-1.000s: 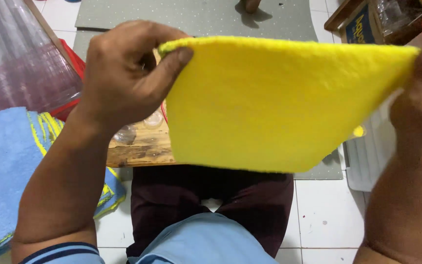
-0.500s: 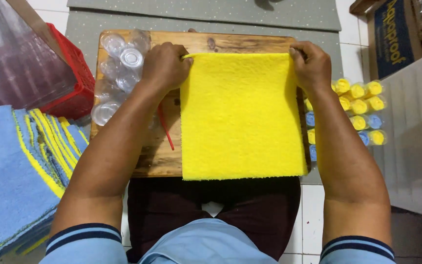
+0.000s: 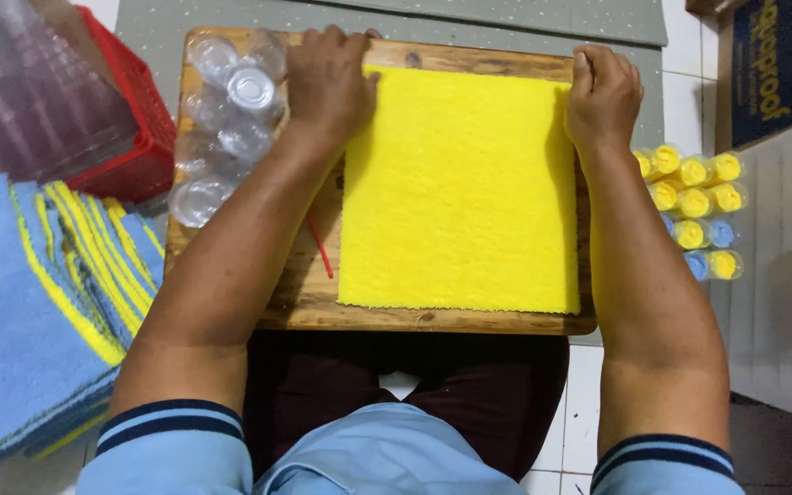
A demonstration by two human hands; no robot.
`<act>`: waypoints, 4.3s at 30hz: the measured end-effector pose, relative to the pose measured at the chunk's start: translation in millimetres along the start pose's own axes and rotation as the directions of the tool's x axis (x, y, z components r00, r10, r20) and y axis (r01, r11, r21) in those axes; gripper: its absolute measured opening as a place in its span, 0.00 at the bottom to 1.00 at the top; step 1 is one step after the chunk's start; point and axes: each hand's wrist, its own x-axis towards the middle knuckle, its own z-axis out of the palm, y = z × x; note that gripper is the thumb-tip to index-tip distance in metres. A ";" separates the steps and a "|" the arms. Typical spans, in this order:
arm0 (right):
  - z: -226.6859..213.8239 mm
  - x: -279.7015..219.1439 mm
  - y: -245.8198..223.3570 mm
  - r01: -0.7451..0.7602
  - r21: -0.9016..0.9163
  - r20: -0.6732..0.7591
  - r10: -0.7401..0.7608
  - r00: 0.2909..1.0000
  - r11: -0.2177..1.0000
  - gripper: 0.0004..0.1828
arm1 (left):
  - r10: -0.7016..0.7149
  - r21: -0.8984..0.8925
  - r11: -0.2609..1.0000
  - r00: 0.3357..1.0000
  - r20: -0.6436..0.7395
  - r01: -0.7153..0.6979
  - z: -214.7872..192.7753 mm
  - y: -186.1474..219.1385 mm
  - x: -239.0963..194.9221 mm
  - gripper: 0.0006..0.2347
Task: The person cleans a plastic tube with a blue microfiber cloth and then brushes a yellow microfiber cloth with a small brush to remove debris.
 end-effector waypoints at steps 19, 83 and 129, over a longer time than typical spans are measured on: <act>16.0 -116.1 -336.5 0.054 0.191 0.627 -0.164 0.762 0.980 0.15 | 0.199 -0.496 0.828 0.964 -0.175 -0.261 -103.9 20.4 -299.4 0.10; -206.4 -307.7 -148.4 -0.502 -0.074 0.100 0.507 0.856 0.862 0.26 | 0.035 -0.303 0.952 0.999 -0.026 -0.041 -88.9 24.7 -275.0 0.06; -173.0 -271.0 -211.7 -0.410 -0.034 0.495 0.372 0.785 0.912 0.28 | 0.265 -0.187 0.940 0.955 -0.131 -0.286 -72.3 66.1 -312.4 0.26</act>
